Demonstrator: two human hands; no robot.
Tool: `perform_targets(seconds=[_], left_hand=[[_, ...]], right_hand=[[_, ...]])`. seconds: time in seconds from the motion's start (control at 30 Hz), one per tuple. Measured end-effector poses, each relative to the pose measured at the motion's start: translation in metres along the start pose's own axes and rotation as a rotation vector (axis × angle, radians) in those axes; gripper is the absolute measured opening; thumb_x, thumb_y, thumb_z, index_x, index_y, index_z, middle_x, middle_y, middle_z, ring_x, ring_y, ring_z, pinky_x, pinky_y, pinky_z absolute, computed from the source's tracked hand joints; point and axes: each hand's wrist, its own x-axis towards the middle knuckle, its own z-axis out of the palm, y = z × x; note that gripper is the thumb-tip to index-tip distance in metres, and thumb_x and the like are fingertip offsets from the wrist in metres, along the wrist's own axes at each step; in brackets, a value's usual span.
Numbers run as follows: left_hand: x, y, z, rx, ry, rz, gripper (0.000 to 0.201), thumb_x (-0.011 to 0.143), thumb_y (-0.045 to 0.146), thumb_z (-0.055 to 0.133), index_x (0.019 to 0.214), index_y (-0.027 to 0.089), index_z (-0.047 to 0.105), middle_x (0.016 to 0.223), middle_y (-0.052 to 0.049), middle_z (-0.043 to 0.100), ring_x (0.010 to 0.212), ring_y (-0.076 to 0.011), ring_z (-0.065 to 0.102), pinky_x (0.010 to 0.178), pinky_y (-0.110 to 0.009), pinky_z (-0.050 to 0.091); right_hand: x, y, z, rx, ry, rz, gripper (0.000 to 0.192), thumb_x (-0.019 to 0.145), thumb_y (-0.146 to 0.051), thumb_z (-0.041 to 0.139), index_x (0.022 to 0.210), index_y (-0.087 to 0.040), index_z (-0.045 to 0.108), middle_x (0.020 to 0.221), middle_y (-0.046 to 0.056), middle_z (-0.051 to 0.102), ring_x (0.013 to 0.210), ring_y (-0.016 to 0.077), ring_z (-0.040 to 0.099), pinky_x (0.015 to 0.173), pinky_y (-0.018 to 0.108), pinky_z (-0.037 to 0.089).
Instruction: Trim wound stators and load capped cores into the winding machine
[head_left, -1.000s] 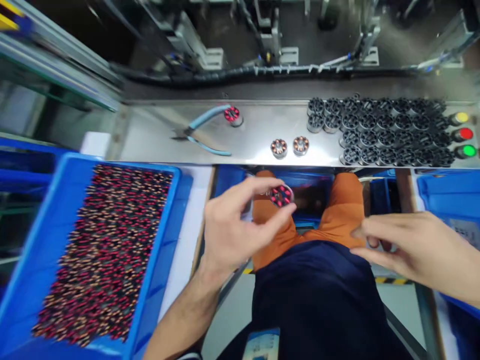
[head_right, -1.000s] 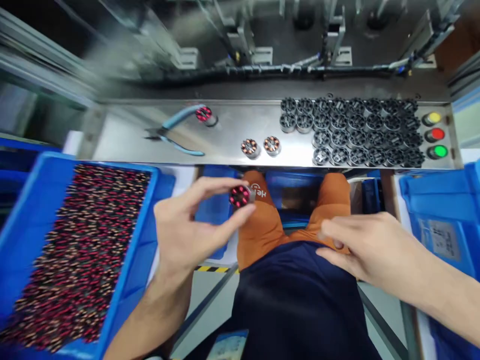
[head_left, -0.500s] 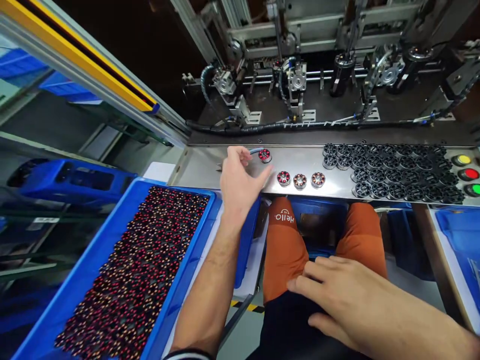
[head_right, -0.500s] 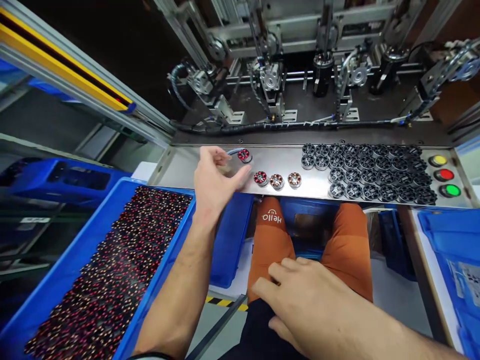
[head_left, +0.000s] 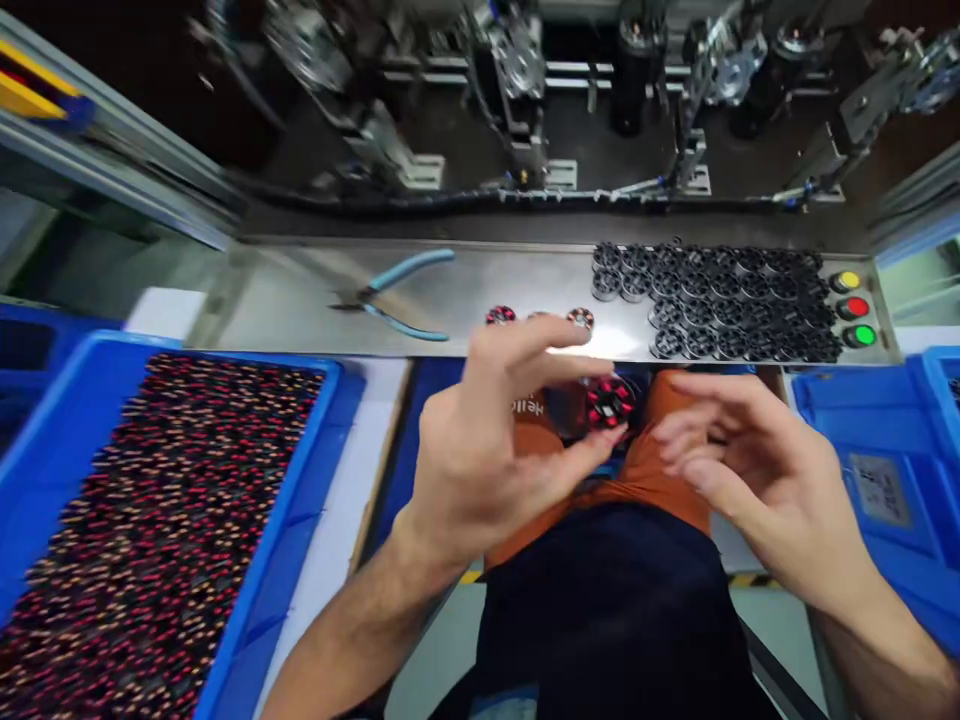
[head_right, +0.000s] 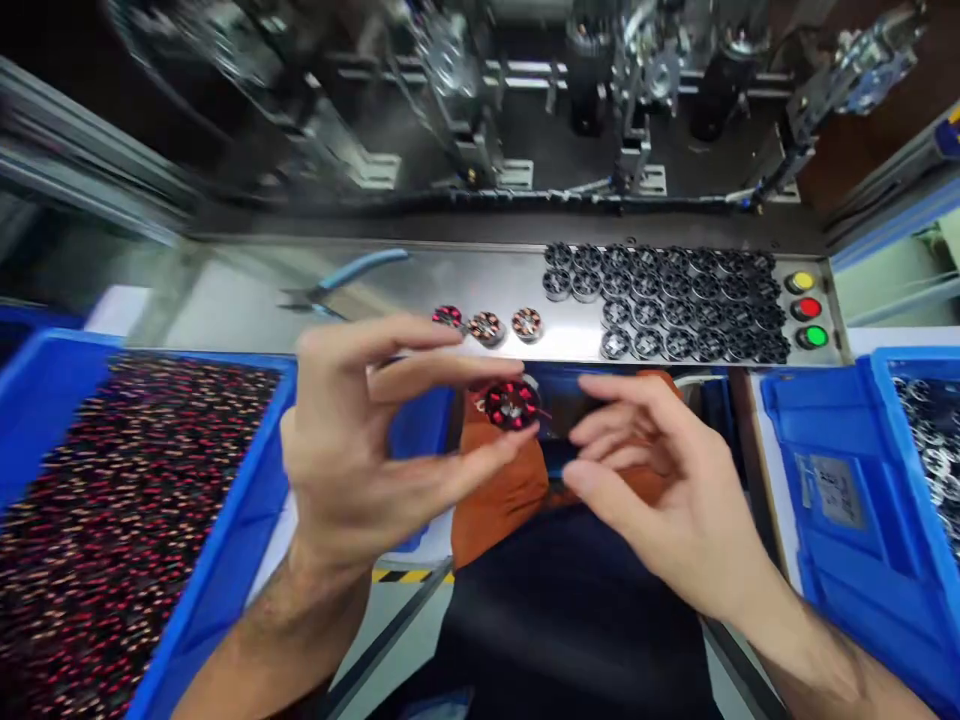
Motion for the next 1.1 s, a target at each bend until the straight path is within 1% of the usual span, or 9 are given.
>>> perform_targets(seconds=[0.23, 0.33, 0.5, 0.63, 0.77, 0.87, 0.97, 1.03, 1.1], left_hand=[[-0.023, 0.022, 0.014, 0.082, -0.112, 0.023, 0.053, 0.1, 0.029, 0.097, 0.147, 0.034, 0.074, 0.126, 0.001, 0.092, 0.098, -0.024, 0.094, 0.088, -0.031, 0.079], [-0.028, 0.019, 0.007, 0.187, -0.162, 0.076, 0.022, 0.108, 0.029, 0.089, 0.129, 0.032, 0.082, 0.108, 0.006, 0.094, 0.084, -0.0191, 0.093, 0.077, -0.025, 0.076], [-0.04, -0.004, -0.005, 0.27, -0.19, 0.103, 0.01, 0.11, 0.025, 0.083, 0.115, 0.032, 0.089, 0.101, 0.007, 0.093, 0.073, -0.0174, 0.089, 0.069, -0.026, 0.071], [-0.053, -0.03, -0.008, 0.294, -0.031, -0.083, 0.017, 0.103, 0.027, 0.091, 0.116, 0.037, 0.094, 0.099, 0.007, 0.093, 0.074, -0.0184, 0.087, 0.063, -0.029, 0.066], [-0.059, -0.018, 0.015, -0.059, 0.097, -0.32, 0.033, 0.092, 0.026, 0.102, 0.121, 0.038, 0.094, 0.105, 0.005, 0.093, 0.083, -0.0205, 0.089, 0.075, -0.032, 0.074], [-0.052, 0.005, 0.041, -0.328, 0.139, -0.307, 0.047, 0.086, 0.023, 0.107, 0.129, 0.035, 0.092, 0.11, 0.001, 0.093, 0.089, -0.021, 0.09, 0.081, -0.034, 0.076], [-0.044, 0.017, 0.059, -0.33, 0.26, -0.27, 0.023, 0.092, 0.017, 0.101, 0.11, 0.031, 0.093, 0.099, 0.001, 0.091, 0.084, -0.017, 0.087, 0.078, -0.029, 0.073], [-0.045, 0.014, 0.066, -0.417, 0.277, -0.394, 0.005, 0.1, 0.024, 0.096, 0.1, 0.027, 0.092, 0.092, 0.0, 0.089, 0.077, -0.0152, 0.085, 0.073, -0.026, 0.071], [-0.049, 0.003, 0.07, -0.65, 0.262, -0.642, 0.022, 0.099, 0.044, 0.097, 0.097, 0.024, 0.089, 0.087, 0.0, 0.085, 0.069, -0.0134, 0.081, 0.062, -0.022, 0.068]], right_hand=[[0.009, -0.001, -0.001, 0.181, -0.163, 0.197, 0.035, 0.108, -0.028, 0.088, 0.142, -0.029, 0.081, 0.115, 0.003, 0.087, 0.103, 0.0164, 0.085, 0.086, 0.021, 0.071], [0.008, 0.006, -0.009, 0.154, -0.152, 0.21, 0.033, 0.106, -0.034, 0.094, 0.137, -0.027, 0.087, 0.115, 0.004, 0.089, 0.102, 0.018, 0.087, 0.091, 0.025, 0.072], [0.009, 0.016, -0.012, 0.279, -0.111, 0.209, 0.031, 0.103, -0.035, 0.097, 0.133, -0.028, 0.09, 0.118, 0.004, 0.091, 0.108, 0.0192, 0.087, 0.101, 0.029, 0.072], [0.01, 0.021, -0.008, 0.403, 0.018, 0.228, 0.032, 0.102, -0.038, 0.098, 0.13, -0.03, 0.087, 0.119, 0.003, 0.09, 0.113, 0.0202, 0.086, 0.105, 0.032, 0.07], [0.011, 0.023, 0.007, 0.461, 0.092, 0.234, 0.039, 0.091, -0.041, 0.104, 0.118, -0.029, 0.079, 0.117, 0.002, 0.089, 0.108, 0.0209, 0.086, 0.106, 0.037, 0.071], [0.011, 0.025, 0.022, 0.486, 0.098, 0.23, 0.043, 0.089, -0.042, 0.104, 0.11, -0.029, 0.07, 0.115, 0.002, 0.088, 0.105, 0.0207, 0.087, 0.106, 0.038, 0.071], [0.01, 0.027, 0.034, 0.486, 0.103, 0.241, 0.049, 0.083, -0.037, 0.108, 0.106, -0.029, 0.065, 0.112, 0.001, 0.088, 0.103, 0.021, 0.086, 0.1, 0.036, 0.072], [0.009, 0.029, 0.037, 0.506, 0.114, 0.241, 0.052, 0.081, -0.037, 0.109, 0.106, -0.029, 0.064, 0.108, 0.001, 0.088, 0.097, 0.0208, 0.086, 0.094, 0.035, 0.073], [0.008, 0.03, 0.037, 0.551, 0.136, 0.224, 0.051, 0.082, -0.041, 0.109, 0.105, -0.029, 0.065, 0.105, 0.0, 0.088, 0.092, 0.0196, 0.086, 0.091, 0.034, 0.073]])
